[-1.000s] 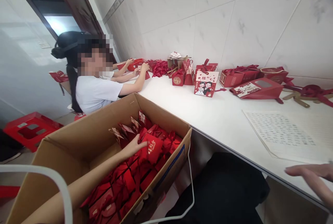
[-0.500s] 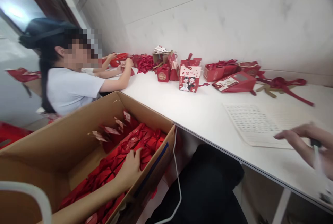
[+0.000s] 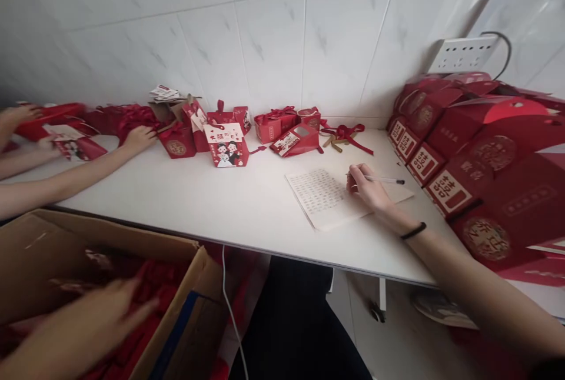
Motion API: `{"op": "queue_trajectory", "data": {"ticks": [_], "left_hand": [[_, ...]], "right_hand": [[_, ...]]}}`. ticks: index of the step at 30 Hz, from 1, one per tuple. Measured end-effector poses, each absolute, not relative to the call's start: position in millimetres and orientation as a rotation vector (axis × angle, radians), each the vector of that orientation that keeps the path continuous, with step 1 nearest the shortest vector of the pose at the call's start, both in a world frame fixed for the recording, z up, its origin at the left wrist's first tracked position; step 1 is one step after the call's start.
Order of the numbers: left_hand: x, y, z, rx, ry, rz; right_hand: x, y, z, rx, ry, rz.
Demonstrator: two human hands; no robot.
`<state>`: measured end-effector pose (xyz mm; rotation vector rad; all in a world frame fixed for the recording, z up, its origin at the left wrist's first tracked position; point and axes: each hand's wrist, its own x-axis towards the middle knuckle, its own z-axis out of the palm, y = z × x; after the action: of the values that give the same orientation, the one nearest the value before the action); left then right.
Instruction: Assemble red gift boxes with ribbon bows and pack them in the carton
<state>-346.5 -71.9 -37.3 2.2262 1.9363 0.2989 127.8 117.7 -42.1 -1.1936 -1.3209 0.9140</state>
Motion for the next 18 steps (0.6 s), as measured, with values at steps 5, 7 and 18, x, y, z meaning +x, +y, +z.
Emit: {"op": "queue_trajectory", "data": {"ticks": [5, 7, 18], "left_hand": [[-224, 16, 48, 2.341, 2.150, 0.208], [-159, 56, 54, 2.438, 1.908, 0.162], [-14, 173, -45, 2.530, 1.239, 0.557]], "right_hand": [[134, 105, -42, -1.317, -1.409, 0.878], [134, 101, -43, -1.364, -1.444, 0.875], [131, 100, -49, -1.314, -1.389, 0.863]]}}
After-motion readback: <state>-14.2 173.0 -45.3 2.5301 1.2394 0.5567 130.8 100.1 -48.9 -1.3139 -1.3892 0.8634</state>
